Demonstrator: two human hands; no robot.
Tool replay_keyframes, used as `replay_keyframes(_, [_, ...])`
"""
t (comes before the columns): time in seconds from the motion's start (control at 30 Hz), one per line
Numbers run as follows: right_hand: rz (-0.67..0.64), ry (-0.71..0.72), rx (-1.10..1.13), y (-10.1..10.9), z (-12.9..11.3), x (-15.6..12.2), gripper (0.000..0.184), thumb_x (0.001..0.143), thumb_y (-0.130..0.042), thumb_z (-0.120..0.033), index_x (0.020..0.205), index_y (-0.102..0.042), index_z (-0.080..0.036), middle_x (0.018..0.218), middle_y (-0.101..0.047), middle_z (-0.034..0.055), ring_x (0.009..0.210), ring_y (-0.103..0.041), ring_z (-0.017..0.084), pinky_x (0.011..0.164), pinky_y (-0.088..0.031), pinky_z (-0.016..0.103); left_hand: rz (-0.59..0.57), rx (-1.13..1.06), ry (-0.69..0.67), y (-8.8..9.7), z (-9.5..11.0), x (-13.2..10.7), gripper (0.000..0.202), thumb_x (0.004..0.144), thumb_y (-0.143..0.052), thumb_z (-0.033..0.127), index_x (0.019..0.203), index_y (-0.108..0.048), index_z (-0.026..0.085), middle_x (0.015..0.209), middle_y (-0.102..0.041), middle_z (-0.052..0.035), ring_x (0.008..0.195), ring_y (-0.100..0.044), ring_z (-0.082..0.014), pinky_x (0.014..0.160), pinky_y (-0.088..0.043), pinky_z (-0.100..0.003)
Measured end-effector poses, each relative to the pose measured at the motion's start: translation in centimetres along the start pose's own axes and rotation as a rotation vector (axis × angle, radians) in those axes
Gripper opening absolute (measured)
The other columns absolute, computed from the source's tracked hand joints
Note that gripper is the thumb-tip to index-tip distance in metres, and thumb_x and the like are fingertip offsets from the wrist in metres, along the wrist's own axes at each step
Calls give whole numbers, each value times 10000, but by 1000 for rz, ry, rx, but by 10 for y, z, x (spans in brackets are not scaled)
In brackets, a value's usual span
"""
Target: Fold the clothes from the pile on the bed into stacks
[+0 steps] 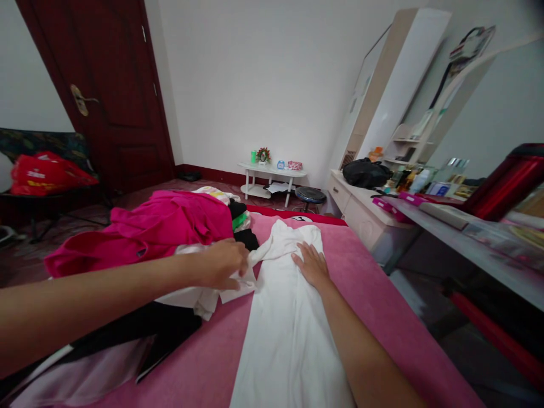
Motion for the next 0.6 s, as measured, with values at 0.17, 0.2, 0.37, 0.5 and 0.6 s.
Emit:
replay_keyframes(0.17, [-1, -4, 18, 0, -1, 0, 618, 927, -191, -597, 1460, -253, -289, 1554, -194, 2, 1421, -127, 223, 1120, -123, 462, 34, 265, -189, -38, 38, -13, 516, 740, -667, 211, 1240, -540, 242, 1329, -493, -112, 1135, -503, -272, 941, -364, -384])
replay_keyframes(0.2, [0, -4, 21, 0, -1, -1, 617, 928, -192, -596, 1459, -253, -289, 1554, -194, 1, 1421, -126, 224, 1120, -122, 463, 36, 287, -223, -43, 39, -14, 584, 716, -679, 179, 1270, -508, 251, 1390, -439, -112, 1192, -464, -284, 966, -345, -395])
replay_keyframes(0.37, [-5, -7, 14, 1, -2, -1, 614, 931, -188, -589, 1464, -241, -290, 1556, -185, -2, 1423, -115, 215, 1122, -115, 452, -86, 361, -148, -59, 18, -17, 334, 671, -659, 57, 987, -626, 161, 1013, -653, -133, 1004, -579, -290, 882, -399, -395])
replay_keyframes(0.5, [11, -4, 35, 0, -1, -1, 607, 931, -202, -588, 1459, -255, -292, 1551, -206, 1, 1421, -130, 218, 1121, -119, 459, -49, 124, 68, -54, 2, -19, 168, 774, -503, 37, 824, -628, 137, 764, -658, -96, 728, -624, -215, 676, -446, -305])
replay_keyframes(0.6, [18, 5, 44, 0, 0, -1, 600, 932, -210, -585, 1451, -272, -290, 1549, -214, 4, 1419, -137, 222, 1119, -122, 466, 233, -460, 243, -31, 5, -21, 83, 829, -521, 184, 798, -589, 150, 653, -607, -19, 582, -578, -149, 551, -448, -241])
Point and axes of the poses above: each hand's wrist, its own x-axis towards the middle knuckle, its own y-axis out of the back of the hand, z = x × y, the point moved 1 cm from there along x, towards the middle knuckle
